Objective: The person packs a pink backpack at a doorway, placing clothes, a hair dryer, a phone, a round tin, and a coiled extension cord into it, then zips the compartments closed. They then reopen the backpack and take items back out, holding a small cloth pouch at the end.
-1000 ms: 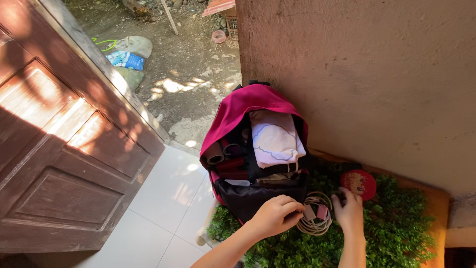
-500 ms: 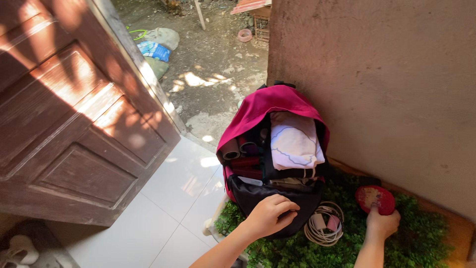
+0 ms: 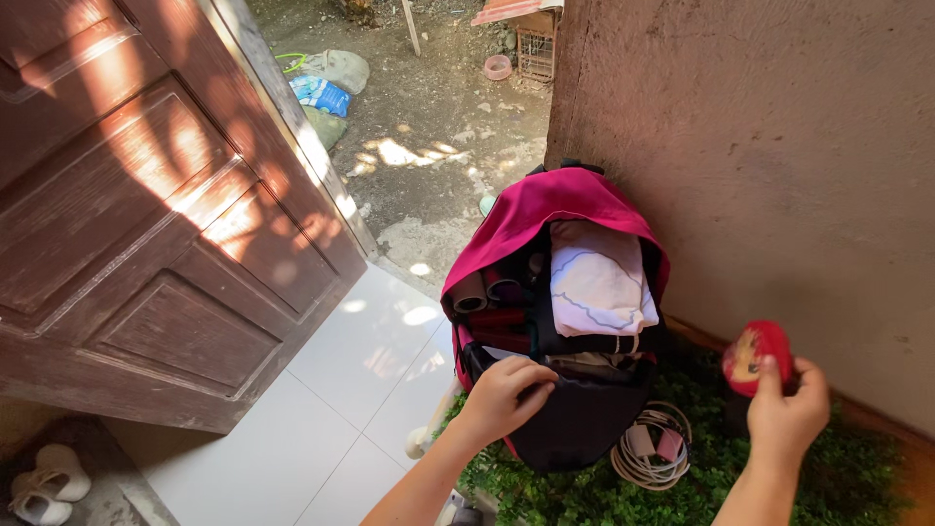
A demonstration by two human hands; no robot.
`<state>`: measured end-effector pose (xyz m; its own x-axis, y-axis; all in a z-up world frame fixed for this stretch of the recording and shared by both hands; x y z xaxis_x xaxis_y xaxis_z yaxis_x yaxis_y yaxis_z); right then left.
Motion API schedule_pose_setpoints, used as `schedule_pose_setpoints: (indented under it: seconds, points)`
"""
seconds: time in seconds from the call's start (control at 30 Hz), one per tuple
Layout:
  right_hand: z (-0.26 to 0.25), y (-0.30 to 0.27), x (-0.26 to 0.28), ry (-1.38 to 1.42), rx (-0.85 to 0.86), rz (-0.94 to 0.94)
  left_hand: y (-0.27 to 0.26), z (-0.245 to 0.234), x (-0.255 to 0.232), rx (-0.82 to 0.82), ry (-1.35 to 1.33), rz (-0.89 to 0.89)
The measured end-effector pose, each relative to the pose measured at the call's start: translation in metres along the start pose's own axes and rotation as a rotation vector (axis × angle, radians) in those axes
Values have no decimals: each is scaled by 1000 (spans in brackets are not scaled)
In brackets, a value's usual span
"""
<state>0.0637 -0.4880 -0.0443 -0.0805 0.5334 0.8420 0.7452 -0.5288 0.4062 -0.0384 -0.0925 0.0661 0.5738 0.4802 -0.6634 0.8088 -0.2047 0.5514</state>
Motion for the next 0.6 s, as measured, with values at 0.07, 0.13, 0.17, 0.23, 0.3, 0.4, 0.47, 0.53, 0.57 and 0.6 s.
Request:
schedule_pose_setpoints:
  seconds: [0.07,0.13,0.17,0.23,0.3,0.4,0.47,0.53,0.57,0.6]
  points:
    - [-13,-3,48,176,41,3,1,-3,3,0,-21,-68]
    - [-16,-15,98,385,101,-22,1,-4,3,8,-113,-115]
    - [-16,-21,121,504,140,-46,0,-4,4,12,-160,-139]
    - [-10,-36,159,659,238,-29,-1,-2,6,63,-349,-258]
    - [4,-56,188,670,364,9,-2,-1,11,106,-488,-312]
    - [37,-90,216,679,587,71,-6,-1,20,107,-657,-277]
    - [62,-106,229,768,691,65,-10,2,25,41,-818,-231]
    - [76,-113,233,658,709,81,-11,3,38,-10,-762,-396]
    - [81,-113,234,604,717,87,-11,3,44,-35,-731,-476]
    - [84,-113,234,675,724,91,-10,3,50,-61,-753,-484]
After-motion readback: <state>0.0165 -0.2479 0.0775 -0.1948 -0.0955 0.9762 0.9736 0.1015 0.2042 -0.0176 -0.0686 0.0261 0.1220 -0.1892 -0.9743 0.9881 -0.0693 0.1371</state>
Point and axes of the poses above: each hand's wrist, its own y-axis towards the middle knuckle, its own z-axis out of the palm, x = y × z, the point moved 1 cm from there along y, towards the middle knuckle, and after that the axes turned 2 degrees about y, right-handed, at the moved point
